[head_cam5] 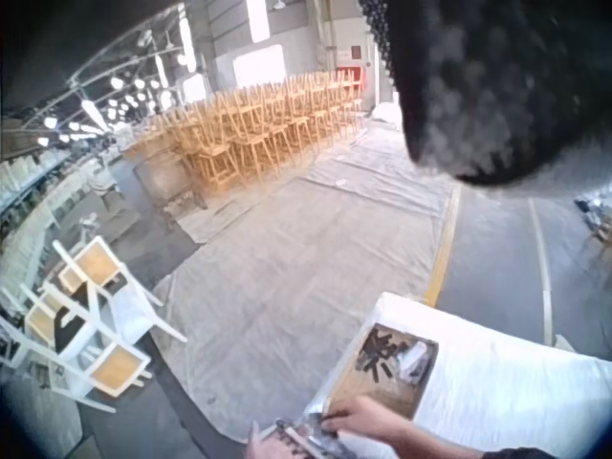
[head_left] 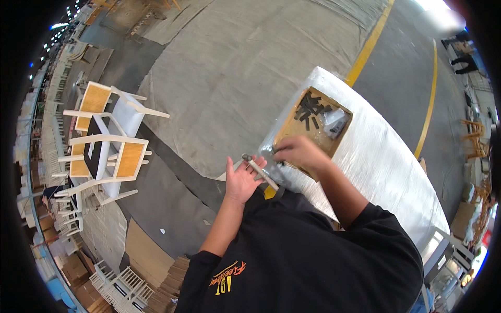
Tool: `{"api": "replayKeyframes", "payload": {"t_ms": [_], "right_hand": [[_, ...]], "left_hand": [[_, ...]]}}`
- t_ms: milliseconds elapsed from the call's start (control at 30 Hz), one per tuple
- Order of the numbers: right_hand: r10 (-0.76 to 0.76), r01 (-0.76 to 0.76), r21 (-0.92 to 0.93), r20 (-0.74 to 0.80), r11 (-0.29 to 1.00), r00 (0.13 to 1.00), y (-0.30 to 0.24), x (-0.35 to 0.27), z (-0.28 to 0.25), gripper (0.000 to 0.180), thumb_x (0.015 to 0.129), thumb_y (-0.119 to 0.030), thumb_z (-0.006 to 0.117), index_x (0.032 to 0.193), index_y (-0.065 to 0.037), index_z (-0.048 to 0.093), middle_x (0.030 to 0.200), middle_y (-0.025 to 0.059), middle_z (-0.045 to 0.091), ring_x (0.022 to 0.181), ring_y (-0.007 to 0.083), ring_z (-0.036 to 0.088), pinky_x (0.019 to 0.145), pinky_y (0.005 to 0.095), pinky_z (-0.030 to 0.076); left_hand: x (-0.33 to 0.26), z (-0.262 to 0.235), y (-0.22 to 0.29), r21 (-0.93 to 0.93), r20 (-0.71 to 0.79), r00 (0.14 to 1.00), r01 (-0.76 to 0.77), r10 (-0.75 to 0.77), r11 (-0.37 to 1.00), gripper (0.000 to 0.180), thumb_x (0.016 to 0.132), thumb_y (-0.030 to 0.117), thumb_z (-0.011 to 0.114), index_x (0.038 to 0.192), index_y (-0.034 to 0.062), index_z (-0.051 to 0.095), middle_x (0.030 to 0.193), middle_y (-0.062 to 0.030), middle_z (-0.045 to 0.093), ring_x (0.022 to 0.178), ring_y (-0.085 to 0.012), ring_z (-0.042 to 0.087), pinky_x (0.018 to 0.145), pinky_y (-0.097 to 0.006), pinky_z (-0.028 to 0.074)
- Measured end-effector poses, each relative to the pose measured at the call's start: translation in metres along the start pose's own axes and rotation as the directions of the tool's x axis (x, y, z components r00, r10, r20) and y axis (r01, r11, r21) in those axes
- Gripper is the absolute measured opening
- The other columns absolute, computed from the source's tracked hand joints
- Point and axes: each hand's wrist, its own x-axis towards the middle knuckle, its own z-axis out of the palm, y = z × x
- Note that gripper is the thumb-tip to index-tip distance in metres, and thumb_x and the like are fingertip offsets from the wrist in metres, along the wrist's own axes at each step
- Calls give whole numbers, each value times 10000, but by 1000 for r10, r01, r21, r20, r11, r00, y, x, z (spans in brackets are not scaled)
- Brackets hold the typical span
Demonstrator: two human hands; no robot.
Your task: The person secures a black cushion to a white wooden chair using a hammer and nails. They position the cushion, place nails along the edge, and hammer them in. The person retrieves additional nails from a box and continues fastening the cushion to the chair frame.
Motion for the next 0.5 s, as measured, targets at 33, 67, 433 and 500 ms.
{"api": "replayKeyframes", "payload": {"t_ms": [33, 67, 433, 500], "right_hand": [[87, -79, -123, 67, 989, 994, -25, -5, 23, 248, 880, -200, 844, 1010, 8, 809, 821, 111, 753, 803, 168, 704, 753, 371, 563], [48, -33, -121, 117, 992, 992, -30, -9, 40, 261, 873, -235, 818, 1027, -24, 814, 879, 149, 772, 820, 252, 734, 777, 418, 581], [-196, 157, -272, -124, 949, 973, -39, -20, 63, 189, 978, -226, 759, 1074, -74, 816, 997, 142, 810, 872, 337, 783, 821, 429, 617], [-53, -36, -300, -285, 953, 957, -19, -6, 32, 180, 991, -194, 747, 1099, -67, 815, 982, 184, 804, 872, 351, 782, 817, 422, 615]], "left_hand": [[0, 3, -1, -45, 24, 1000, 7, -6, 999, 936, 1035, 864, 418, 1450, 46, 605, 1509, -194, 606, 1514, -388, 493, 1267, -634, 321], [5, 11, -6, -87, 70, 997, 35, -29, 996, 962, 1025, 883, 408, 1464, 48, 594, 1532, -200, 594, 1529, -396, 474, 1280, -639, 301], [1, -10, -3, -338, 445, 895, 141, 25, 931, 830, 1086, 776, 433, 1392, 46, 681, 1604, -227, 593, 1554, -450, 471, 1284, -680, 355], [-2, -3, -5, -293, 355, 931, 25, 84, 956, 773, 1093, 744, 454, 1328, 55, 711, 1579, -226, 613, 1541, -454, 488, 1270, -732, 355]]}}
